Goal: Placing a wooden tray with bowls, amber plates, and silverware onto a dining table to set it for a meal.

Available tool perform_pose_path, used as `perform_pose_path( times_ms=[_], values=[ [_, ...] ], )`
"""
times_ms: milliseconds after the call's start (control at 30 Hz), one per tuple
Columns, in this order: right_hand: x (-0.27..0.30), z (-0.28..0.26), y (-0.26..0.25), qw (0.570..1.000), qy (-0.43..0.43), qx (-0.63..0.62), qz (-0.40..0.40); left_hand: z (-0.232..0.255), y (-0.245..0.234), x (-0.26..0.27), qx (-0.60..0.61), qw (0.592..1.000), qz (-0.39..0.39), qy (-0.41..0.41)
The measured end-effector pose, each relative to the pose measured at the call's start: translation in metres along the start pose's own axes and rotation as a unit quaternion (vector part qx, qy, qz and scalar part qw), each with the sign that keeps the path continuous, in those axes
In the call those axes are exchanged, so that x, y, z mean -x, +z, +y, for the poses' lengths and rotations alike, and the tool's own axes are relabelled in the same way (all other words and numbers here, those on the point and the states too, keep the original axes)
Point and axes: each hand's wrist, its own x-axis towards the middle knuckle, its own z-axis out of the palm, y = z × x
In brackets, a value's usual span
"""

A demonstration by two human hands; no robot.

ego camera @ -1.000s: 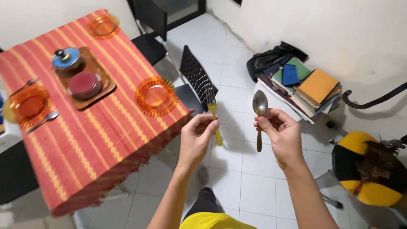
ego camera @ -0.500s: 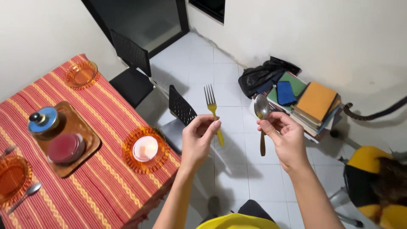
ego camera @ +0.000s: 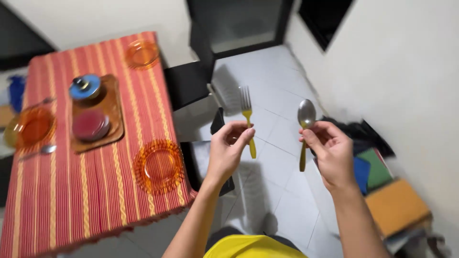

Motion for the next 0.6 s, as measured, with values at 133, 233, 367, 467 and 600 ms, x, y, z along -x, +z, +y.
perform_pose_path(
  times_ms=[133, 233, 367, 467, 600],
  values=[
    [-0.059, -0.014, -0.008, 0.997, 0.02, 0.049, -0.059, -0.002, 0.022, -0.019, 0.001, 0.999, 0.053, 0.003],
    [-0.1, -0.01, -0.007, 0.993, 0.029, 0.047, -0.102, -0.011, 0.029, -0.036, 0.01, 0.995, 0.098, -0.02],
    [-0.152, 0.0, 0.008, 0.984, 0.05, 0.051, -0.164, -0.023, 0.027, -0.063, -0.002, 0.989, 0.146, -0.019],
    [-0.194, 0.013, 0.026, 0.976, 0.057, 0.057, -0.204, -0.037, 0.021, -0.09, 0.025, 0.983, 0.182, -0.003],
    [-0.242, 0.028, 0.06, 0.963, 0.07, 0.048, -0.254, -0.051, 0.006, -0.129, 0.041, 0.973, 0.229, 0.01]
  ],
)
